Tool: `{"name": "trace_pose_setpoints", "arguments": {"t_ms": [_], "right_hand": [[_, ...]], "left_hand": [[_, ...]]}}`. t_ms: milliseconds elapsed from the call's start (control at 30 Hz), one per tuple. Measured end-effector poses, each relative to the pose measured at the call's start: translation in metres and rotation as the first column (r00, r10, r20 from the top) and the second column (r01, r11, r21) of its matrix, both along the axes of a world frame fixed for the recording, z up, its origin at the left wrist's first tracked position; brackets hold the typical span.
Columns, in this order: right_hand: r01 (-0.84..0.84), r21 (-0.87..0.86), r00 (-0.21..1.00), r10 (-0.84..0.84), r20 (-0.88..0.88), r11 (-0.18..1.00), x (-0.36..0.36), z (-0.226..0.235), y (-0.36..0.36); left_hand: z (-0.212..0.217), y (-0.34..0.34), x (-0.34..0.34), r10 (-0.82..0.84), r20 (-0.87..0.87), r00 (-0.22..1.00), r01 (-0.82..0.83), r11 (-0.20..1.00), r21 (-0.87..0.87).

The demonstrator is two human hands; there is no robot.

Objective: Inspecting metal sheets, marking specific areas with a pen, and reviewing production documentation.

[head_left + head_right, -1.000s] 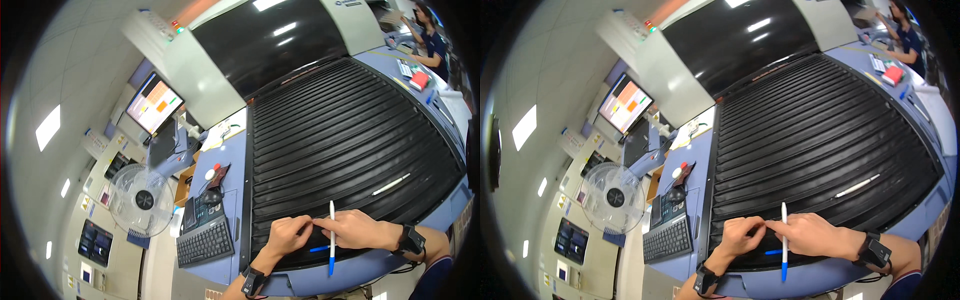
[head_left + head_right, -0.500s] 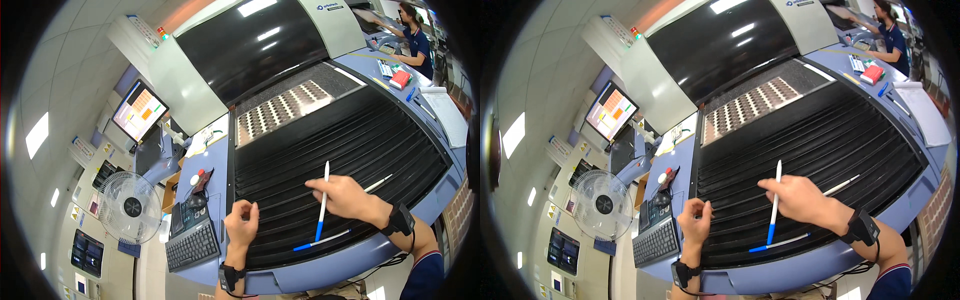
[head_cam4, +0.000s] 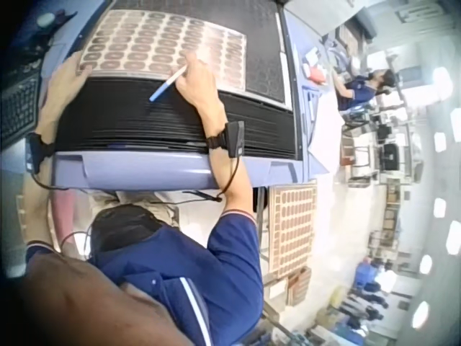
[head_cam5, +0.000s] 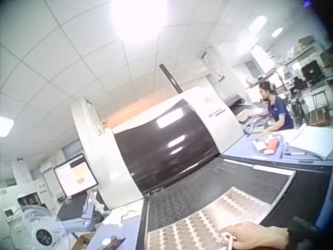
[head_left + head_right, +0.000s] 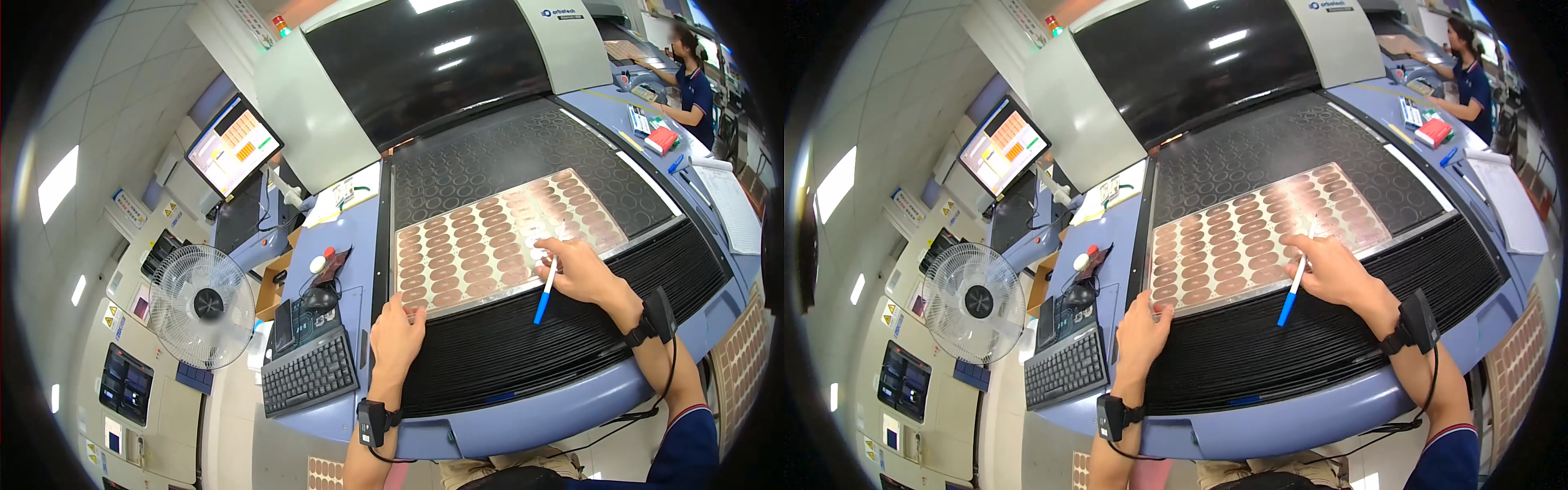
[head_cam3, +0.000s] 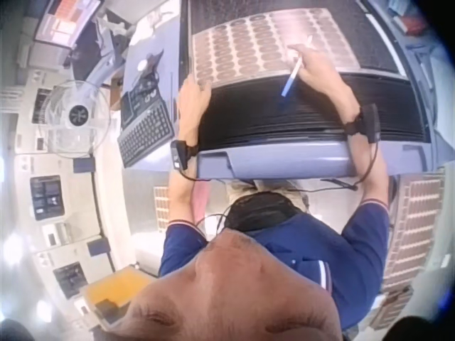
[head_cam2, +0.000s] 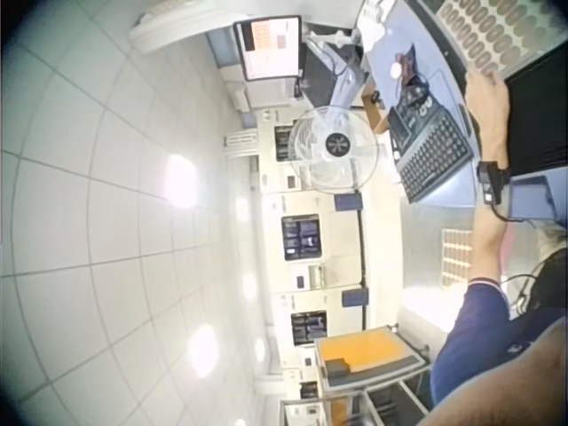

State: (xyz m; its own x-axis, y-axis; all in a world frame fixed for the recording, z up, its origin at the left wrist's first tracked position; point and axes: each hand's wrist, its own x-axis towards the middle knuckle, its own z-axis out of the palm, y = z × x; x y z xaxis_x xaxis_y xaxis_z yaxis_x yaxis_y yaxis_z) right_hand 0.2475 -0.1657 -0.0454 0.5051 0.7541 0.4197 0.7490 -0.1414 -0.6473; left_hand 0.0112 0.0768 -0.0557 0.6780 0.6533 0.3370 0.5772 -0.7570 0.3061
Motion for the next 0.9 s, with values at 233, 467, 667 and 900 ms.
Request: {"name": "trace_pose_setpoints", "arguments": {"t_ms": [233,467,667,900], "right_hand": [[-0.049,-0.104,0.999,0.049,0.003,0.993,0.010,-0.008,-0.001],[0.150,0.146,0.890,-0.198,0.411,0.978,0.021,0.006,0.010],[0.401,0.674,0.912,-0.205,-0.354,0.621,0.029,0.069,-0.054],[0.278,0.688,0.710,0.339,-0.618,0.670,-0.026,0.068,-0.019]], "left_hand": [[0.008,0.019,0.006,0.044,0.706,0.707,0.153,0.965,-0.214],[0.018,0.009,-0.001,-0.021,0.879,0.477,0.342,0.925,-0.164],[0.014,-0.021,0.004,-0.433,0.529,0.730,0.396,0.899,0.189],[0.024,-0.048,0.009,-0.688,0.195,0.699,0.594,0.711,0.378]]}}
